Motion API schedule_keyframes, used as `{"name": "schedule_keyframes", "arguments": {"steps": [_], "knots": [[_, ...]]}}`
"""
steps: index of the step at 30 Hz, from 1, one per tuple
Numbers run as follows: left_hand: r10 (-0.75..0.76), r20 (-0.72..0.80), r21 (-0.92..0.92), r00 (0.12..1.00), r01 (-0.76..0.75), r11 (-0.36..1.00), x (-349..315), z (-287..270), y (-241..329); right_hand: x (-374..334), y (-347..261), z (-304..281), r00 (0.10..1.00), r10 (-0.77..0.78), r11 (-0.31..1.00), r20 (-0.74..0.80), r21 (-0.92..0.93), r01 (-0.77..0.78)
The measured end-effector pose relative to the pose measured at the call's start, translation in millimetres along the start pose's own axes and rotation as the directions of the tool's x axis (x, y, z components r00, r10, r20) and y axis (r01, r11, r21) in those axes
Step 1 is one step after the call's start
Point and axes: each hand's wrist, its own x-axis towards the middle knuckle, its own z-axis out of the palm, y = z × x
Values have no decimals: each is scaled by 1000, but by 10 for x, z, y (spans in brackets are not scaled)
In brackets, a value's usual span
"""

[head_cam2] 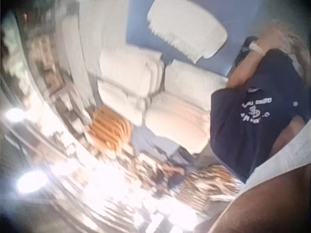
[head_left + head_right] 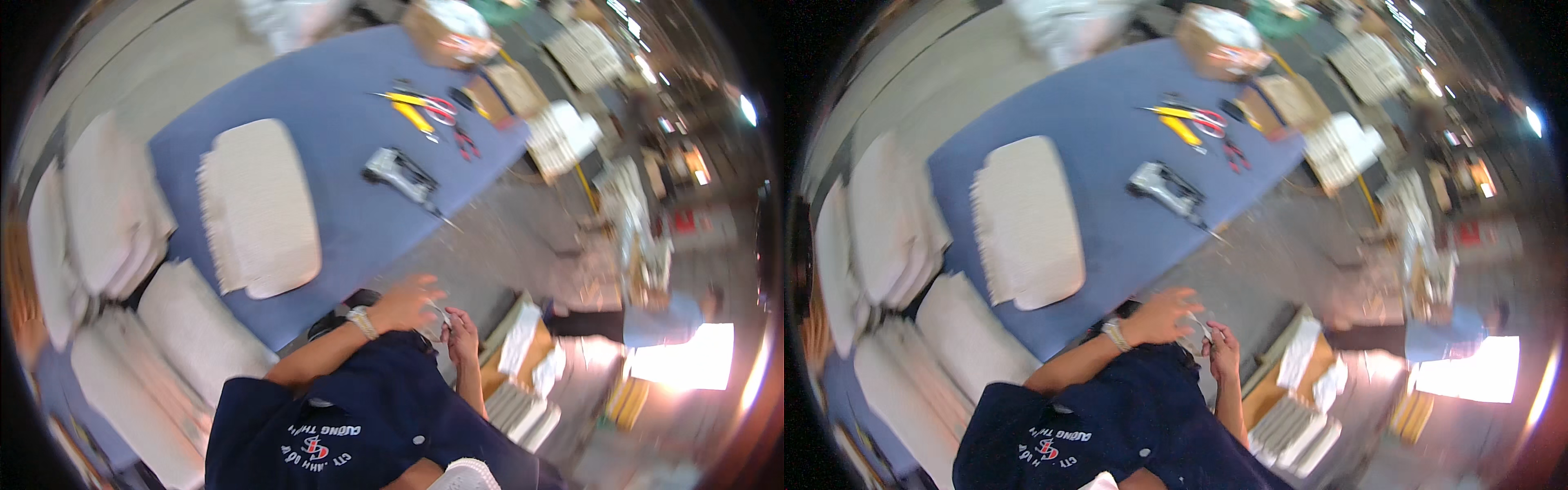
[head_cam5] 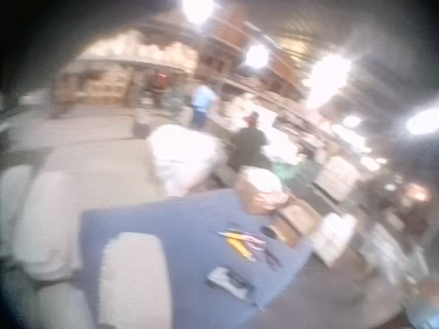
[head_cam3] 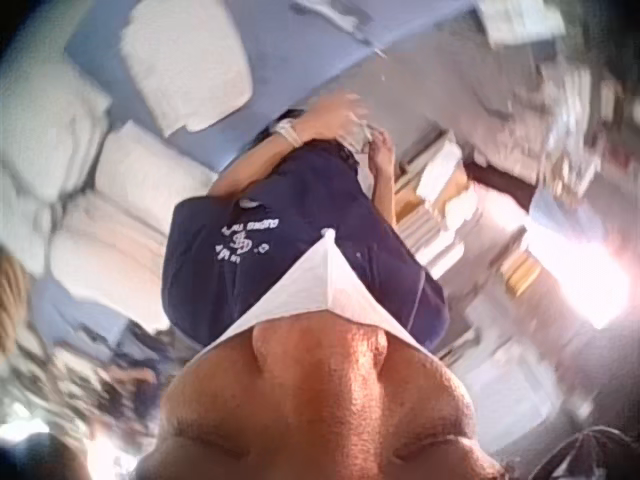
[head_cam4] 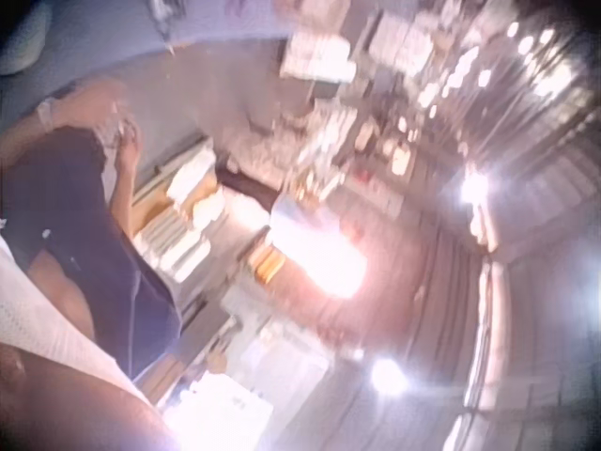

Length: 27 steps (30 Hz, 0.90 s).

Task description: The person assembles cushion covers by folding fabric over foam inserts and securing edges with a staple gun. They trim excess fabric with a utility knife and stack finished units on a nearby table. The process is repeated for multiple cushion pieces.

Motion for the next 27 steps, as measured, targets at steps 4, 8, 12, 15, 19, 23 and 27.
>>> {"name": "schedule_keyframes", "arguments": {"steps": [4,8,12,15,19,23,27], "knots": [[-257,-88,-234,962,231,944,-188,-277,-291,-349,750,-1235,865,110,947,-489,-212,-240],[-699,-32,-617,715,536,576,-1017,-383,-784,-572,914,-2340,566,28,903,-824,-222,-367],[-910,142,-946,389,324,-9,-1683,-263,-676,152,883,-3204,409,-385,601,-827,-561,-569],[-975,25,-980,220,-185,-67,-1575,-182,-590,1014,694,-3270,506,-390,467,-769,-639,-611],[-992,-124,-850,-13,-515,113,-1752,8,-1329,2567,60,-2151,861,-225,660,-456,-721,-210],[-950,-300,-796,-83,-527,297,-1499,-232,-1168,3215,-1087,-728,980,-197,643,-26,-758,110],[-870,-492,-682,-20,-613,399,-1325,-675,-973,3722,-1118,-768,950,-265,627,167,-718,301]]}}
